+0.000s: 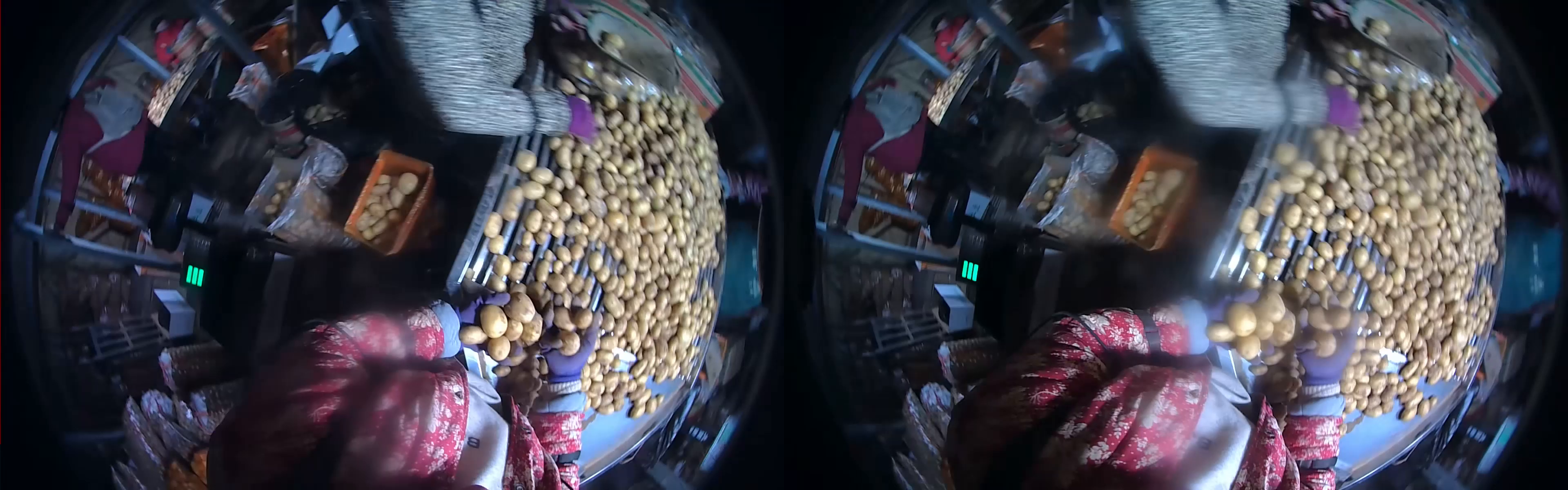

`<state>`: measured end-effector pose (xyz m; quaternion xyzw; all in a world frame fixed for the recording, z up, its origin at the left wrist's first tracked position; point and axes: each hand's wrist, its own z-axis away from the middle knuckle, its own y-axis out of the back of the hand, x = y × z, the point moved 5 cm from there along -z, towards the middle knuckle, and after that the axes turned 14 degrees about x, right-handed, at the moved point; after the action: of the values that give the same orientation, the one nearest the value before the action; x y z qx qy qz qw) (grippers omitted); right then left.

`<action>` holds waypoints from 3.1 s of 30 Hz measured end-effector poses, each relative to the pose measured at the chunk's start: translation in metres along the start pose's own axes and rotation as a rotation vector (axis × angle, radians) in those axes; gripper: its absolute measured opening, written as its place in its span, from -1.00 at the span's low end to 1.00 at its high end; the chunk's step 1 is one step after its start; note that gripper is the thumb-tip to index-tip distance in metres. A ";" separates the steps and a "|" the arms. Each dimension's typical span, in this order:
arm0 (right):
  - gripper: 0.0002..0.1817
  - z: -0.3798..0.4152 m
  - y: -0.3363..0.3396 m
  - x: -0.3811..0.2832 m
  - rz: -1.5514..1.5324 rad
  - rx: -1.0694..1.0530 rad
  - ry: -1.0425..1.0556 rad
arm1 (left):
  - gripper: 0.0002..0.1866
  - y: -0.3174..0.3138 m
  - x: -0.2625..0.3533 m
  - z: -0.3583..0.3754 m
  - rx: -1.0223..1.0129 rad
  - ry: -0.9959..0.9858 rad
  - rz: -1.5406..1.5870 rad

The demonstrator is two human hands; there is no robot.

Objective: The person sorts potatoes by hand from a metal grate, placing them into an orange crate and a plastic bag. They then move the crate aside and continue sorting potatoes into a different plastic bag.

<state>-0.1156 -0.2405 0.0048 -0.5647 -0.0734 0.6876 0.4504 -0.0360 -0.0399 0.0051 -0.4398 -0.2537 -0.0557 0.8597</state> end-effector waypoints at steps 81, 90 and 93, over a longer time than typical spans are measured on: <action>-0.82 -0.046 -0.006 -0.124 2.221 0.657 0.683 | -0.28 0.046 0.055 -0.029 -0.181 0.062 -0.659; -0.54 -0.003 -0.035 -0.047 1.296 0.406 0.951 | -0.38 0.050 0.063 -0.023 0.075 -0.061 -0.671; -0.51 -0.008 0.033 -0.127 1.684 0.972 0.749 | -0.54 0.070 0.056 -0.029 0.342 0.273 -0.320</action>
<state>-0.1323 -0.3521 0.0722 -0.3682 0.7738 0.5154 -0.0021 0.0461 -0.0127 -0.0328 -0.2309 -0.2075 -0.2058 0.9280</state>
